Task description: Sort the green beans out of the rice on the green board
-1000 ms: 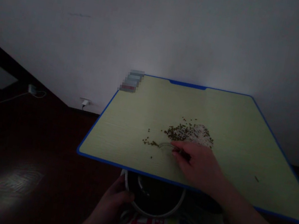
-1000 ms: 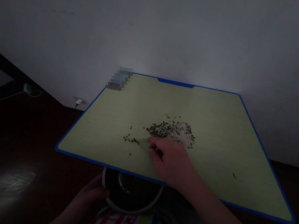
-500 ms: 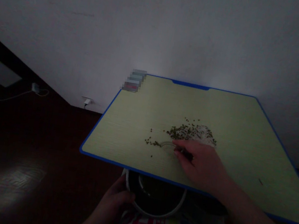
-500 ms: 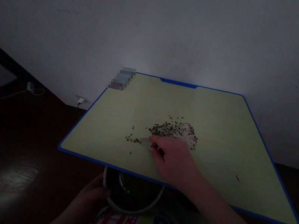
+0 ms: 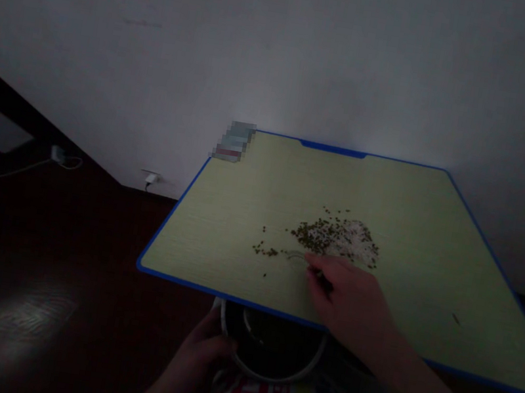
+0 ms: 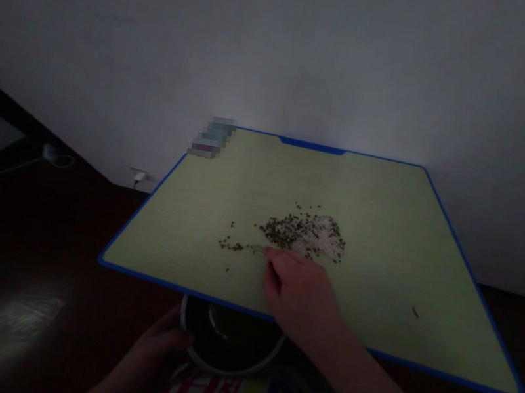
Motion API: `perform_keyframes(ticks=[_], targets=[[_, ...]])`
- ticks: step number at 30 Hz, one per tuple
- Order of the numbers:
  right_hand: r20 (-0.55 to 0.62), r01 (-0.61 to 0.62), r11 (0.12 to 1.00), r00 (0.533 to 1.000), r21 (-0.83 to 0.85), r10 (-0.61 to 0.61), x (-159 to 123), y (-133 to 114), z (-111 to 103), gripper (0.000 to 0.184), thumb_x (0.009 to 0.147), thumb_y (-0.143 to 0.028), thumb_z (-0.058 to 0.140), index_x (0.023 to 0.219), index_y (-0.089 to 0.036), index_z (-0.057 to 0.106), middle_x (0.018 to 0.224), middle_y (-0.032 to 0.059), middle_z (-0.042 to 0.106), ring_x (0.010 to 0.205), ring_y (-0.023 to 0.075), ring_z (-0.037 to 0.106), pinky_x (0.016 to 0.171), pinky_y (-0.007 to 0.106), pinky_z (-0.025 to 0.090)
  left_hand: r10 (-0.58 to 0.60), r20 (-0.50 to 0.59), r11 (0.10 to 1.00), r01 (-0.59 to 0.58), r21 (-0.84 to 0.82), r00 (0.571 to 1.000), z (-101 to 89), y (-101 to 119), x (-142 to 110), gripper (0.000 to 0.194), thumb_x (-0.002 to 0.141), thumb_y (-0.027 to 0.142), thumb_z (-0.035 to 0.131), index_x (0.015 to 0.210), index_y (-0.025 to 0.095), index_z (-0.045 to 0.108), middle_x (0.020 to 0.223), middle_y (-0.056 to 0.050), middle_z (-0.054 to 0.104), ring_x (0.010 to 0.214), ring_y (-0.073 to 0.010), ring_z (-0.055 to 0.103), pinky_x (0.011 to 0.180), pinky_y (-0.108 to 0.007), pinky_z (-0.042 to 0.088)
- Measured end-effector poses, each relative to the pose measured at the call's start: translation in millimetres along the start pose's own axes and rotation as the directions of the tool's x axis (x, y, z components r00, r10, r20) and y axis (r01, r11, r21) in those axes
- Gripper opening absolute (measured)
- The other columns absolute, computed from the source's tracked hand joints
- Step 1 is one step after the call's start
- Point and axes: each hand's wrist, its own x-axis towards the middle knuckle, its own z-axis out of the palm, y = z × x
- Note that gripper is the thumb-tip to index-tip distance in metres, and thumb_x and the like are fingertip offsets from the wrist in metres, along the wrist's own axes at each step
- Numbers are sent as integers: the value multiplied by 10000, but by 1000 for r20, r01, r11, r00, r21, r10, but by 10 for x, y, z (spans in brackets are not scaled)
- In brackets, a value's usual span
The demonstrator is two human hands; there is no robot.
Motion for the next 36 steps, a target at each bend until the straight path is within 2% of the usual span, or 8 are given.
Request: perform_keyframes(ticks=[7, 14, 23, 29, 33, 36], targets=[[-26, -63, 997, 998, -50, 62, -9, 178, -163, 264, 857, -215, 499, 1010, -179, 711, 907, 70, 751, 768, 197, 707, 722, 325, 568, -13, -4, 1000, 13, 4, 1000, -9, -16, 16, 542, 591, 28, 605, 1107, 190, 640, 900, -80, 780, 703, -221, 705, 613, -308, 518], [49, -20, 1000, 999, -18, 21, 35, 180, -109, 275, 835, -190, 493, 1006, -184, 709, 914, 63, 755, 784, 198, 707, 723, 327, 561, -20, -6, 1000, 20, -16, 1000, -5, -16, -1, 560, 598, 37, 612, 1138, 189, 625, 897, -85, 781, 690, -229, 707, 600, -320, 520], [22, 3, 999, 1000, 44, -4, 53, 63, 5, 264, 845, -176, 495, 1007, -164, 704, 945, 77, 754, 822, 195, 707, 742, 324, 561, -9, -16, 1000, 9, -5, 1000, 13, -10, -4, 518, 596, 34, 596, 1087, 187, 654, 843, -60, 783, 636, -191, 686, 573, -281, 495], [-7, -39, 999, 999, 6, 39, 62, 61, 19, 257, 838, -180, 504, 1001, -171, 702, 915, 70, 753, 775, 194, 704, 713, 325, 559, 4, -23, 1000, -3, 10, 1000, 5, -2, 2, 549, 599, 41, 606, 1127, 185, 633, 878, -70, 780, 637, -186, 682, 549, -269, 485], [-34, -70, 997, 997, -28, 69, 29, 127, -42, 252, 828, -187, 507, 979, -172, 708, 866, 64, 751, 709, 188, 697, 674, 315, 556, -12, -28, 1000, 12, 8, 1000, -7, 0, 7, 535, 592, 43, 610, 1108, 182, 635, 885, -75, 781, 697, -224, 704, 633, -323, 527], [-40, -101, 994, 994, -40, 100, 26, 174, -74, 250, 816, -191, 516, 970, -174, 713, 859, 64, 751, 694, 190, 696, 664, 319, 556, -7, -34, 1000, 8, 21, 999, -8, -2, 8, 514, 593, 38, 597, 1086, 177, 641, 876, -74, 781, 708, -229, 706, 626, -321, 527]])
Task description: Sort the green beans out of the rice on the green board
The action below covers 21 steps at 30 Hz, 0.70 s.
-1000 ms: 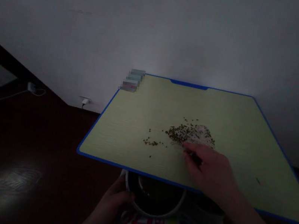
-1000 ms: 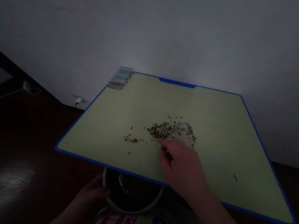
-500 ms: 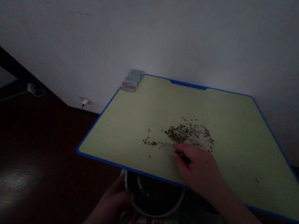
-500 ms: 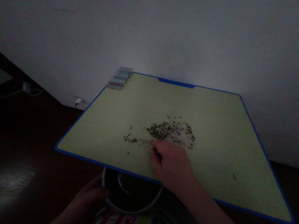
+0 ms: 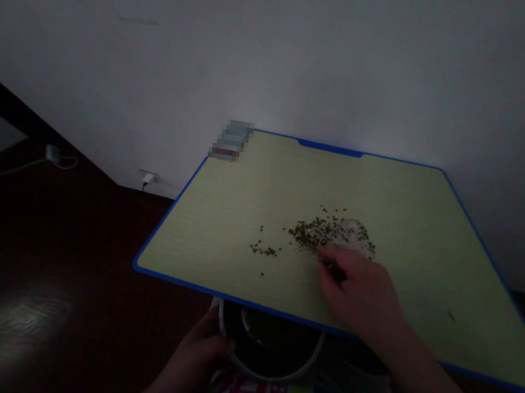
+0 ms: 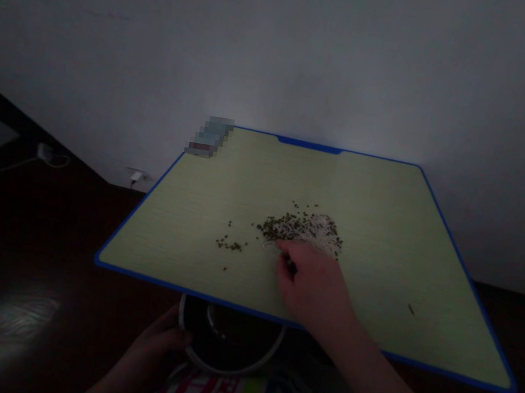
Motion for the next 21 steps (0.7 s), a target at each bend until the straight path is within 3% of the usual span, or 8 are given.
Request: perform_keyframes(ticks=[10, 21], targets=[[37, 16, 1000, 999, 4, -17, 115, 14, 39, 267, 826, -196, 522, 1012, -170, 711, 901, 64, 752, 763, 197, 698, 726, 328, 548, -6, 13, 1000, 6, -16, 1000, 1, -2, -3, 508, 606, 33, 596, 1089, 180, 643, 830, -62, 773, 665, -205, 693, 594, -297, 508], [-17, 83, 996, 996, 43, -82, 21, -116, 139, 264, 843, -161, 497, 1004, -116, 702, 921, 106, 744, 802, 205, 698, 745, 328, 549, 2, 43, 1000, -1, -31, 999, 12, -12, 1, 549, 596, 35, 599, 1123, 184, 632, 901, -74, 780, 716, -214, 705, 630, -302, 514]])
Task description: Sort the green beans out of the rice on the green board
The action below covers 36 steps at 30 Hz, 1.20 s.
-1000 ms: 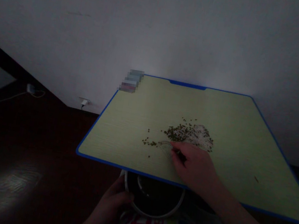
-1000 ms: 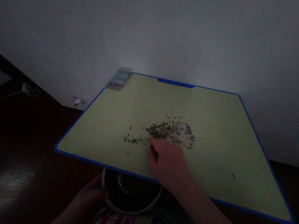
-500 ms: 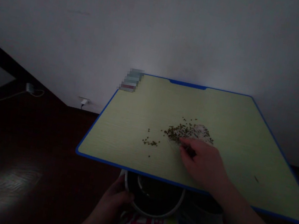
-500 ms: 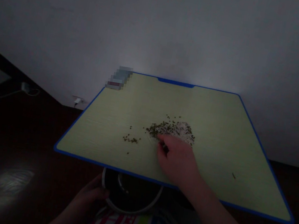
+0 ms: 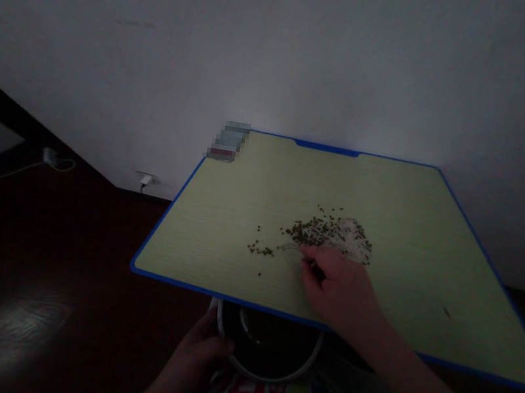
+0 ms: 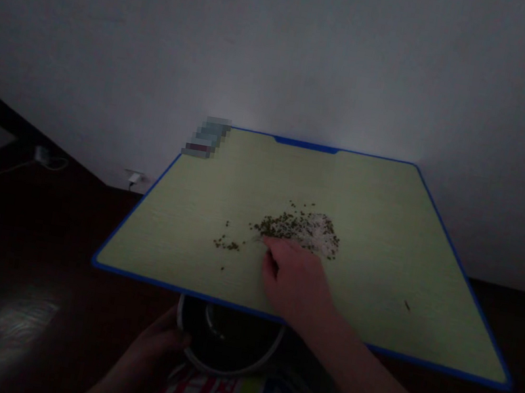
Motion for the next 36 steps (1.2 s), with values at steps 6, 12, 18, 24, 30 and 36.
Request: perform_keyframes(ticks=[6, 12, 18, 24, 30, 36], targets=[[16, -76, 994, 997, -84, 78, 129, 110, -15, 275, 843, -174, 501, 1038, -147, 693, 967, 103, 739, 841, 229, 690, 771, 364, 533, -16, 2, 1000, 16, 5, 1000, -1, 13, -12, 536, 595, 36, 612, 1109, 184, 639, 905, -76, 782, 741, -224, 708, 638, -308, 521], [110, -61, 991, 991, -117, 74, 318, 93, -16, 266, 852, -171, 479, 1028, -157, 678, 992, 104, 726, 874, 233, 666, 781, 347, 482, -29, -15, 1000, 29, -3, 999, -13, 5, -10, 516, 606, 32, 617, 1100, 178, 639, 852, -65, 787, 665, -207, 699, 584, -291, 505], [204, 25, 985, 979, -173, 11, 502, 190, -59, 218, 834, -194, 492, 950, -169, 675, 848, 80, 715, 744, 208, 629, 679, 312, 414, -26, -11, 1000, 26, -11, 1000, -2, 11, -22, 508, 606, 38, 629, 1094, 181, 640, 904, -74, 791, 809, -255, 725, 688, -333, 544], [248, 71, 987, 968, -147, -33, 685, 300, -98, 174, 789, -193, 542, 899, -170, 675, 759, 55, 700, 689, 188, 606, 631, 293, 378, -21, -28, 1000, 21, -8, 999, 22, 30, -68, 531, 621, 37, 635, 1133, 178, 628, 929, -89, 792, 888, -290, 723, 782, -394, 556], [245, 118, 989, 965, -83, -95, 770, 306, -59, 207, 775, -185, 565, 941, -164, 686, 762, 49, 707, 686, 175, 612, 638, 280, 395, 9, -66, 1000, -7, 28, 998, 34, 7, -88, 468, 621, 44, 640, 1068, 180, 666, 908, -88, 797, 920, -302, 718, 802, -397, 556], [291, 162, 985, 947, -58, -138, 677, 284, -112, 214, 776, -176, 564, 947, -167, 692, 773, 45, 713, 671, 164, 615, 621, 263, 403, 12, -35, 1000, -11, 8, 999, 0, -23, -108, 483, 617, 54, 653, 1088, 163, 659, 951, -109, 790, 916, -315, 713, 805, -421, 553]])
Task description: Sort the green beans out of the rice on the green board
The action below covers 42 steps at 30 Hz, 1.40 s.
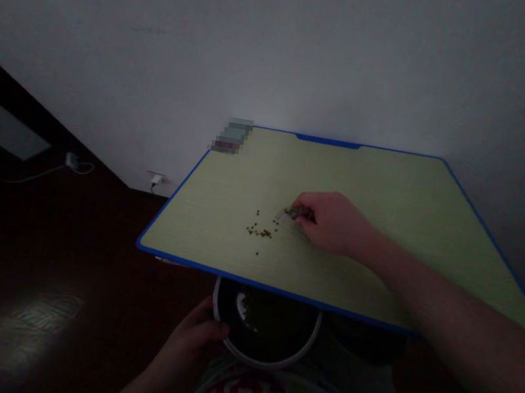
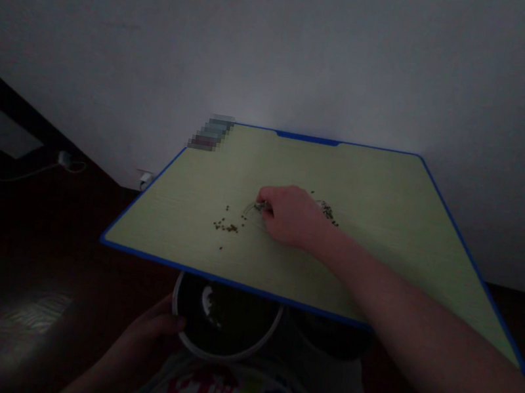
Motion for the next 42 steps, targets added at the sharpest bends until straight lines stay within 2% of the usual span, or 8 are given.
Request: perform_keyframes(ticks=[9, 16, 20, 27, 33, 42], targets=[[35, 29, 997, 999, 75, -31, -161, -58, -21, 240, 764, -171, 576, 966, -174, 705, 758, 23, 709, 681, 156, 622, 641, 259, 409, 42, 25, 999, -42, 8, 999, -2, 1, -23, 424, 643, 40, 632, 1041, 181, 668, 899, -65, 795, 892, -280, 723, 831, -406, 555], [-31, 37, 999, 999, 26, -36, -15, -60, -43, 242, 786, -157, 561, 986, -156, 696, 786, 43, 716, 702, 163, 624, 657, 261, 417, 51, 20, 998, -52, 29, 999, -32, -18, -12, 374, 632, 49, 646, 982, 177, 676, 855, -58, 795, 866, -284, 727, 819, -416, 561], [-1, 61, 997, 998, 56, -61, 62, -41, 14, 250, 778, -155, 576, 997, -163, 695, 780, 35, 715, 683, 151, 618, 636, 250, 412, 61, 10, 997, -61, 36, 998, -12, -8, -32, 404, 629, 46, 652, 1011, 174, 677, 889, -64, 797, 920, -288, 717, 852, -414, 551], [74, 71, 991, 994, 117, -79, -65, -55, -20, 243, 774, -155, 583, 989, -180, 692, 767, 15, 712, 674, 137, 619, 641, 243, 413, 43, 13, 999, -43, 19, 999, -22, 3, -10, 462, 613, 49, 652, 1059, 169, 672, 916, -80, 794, 938, -305, 709, 854, -429, 546], [9, 37, 991, 999, 129, -39, -33, -58, 1, 233, 795, -171, 580, 1001, -178, 688, 785, 21, 712, 690, 141, 624, 650, 244, 420, 57, 5, 997, -57, 51, 998, -50, 4, 14, 479, 599, 60, 658, 1066, 166, 674, 931, -89, 785, 866, -297, 713, 789, -415, 555], [88, 55, 986, 994, 155, -69, -68, -94, -11, 241, 790, -173, 582, 1006, -184, 688, 756, 8, 705, 660, 132, 614, 638, 236, 415, 70, -6, 995, -69, 67, 998, -45, -11, 19, 461, 606, 57, 635, 1049, 175, 682, 920, -81, 787, 791, -273, 713, 741, -402, 553]])
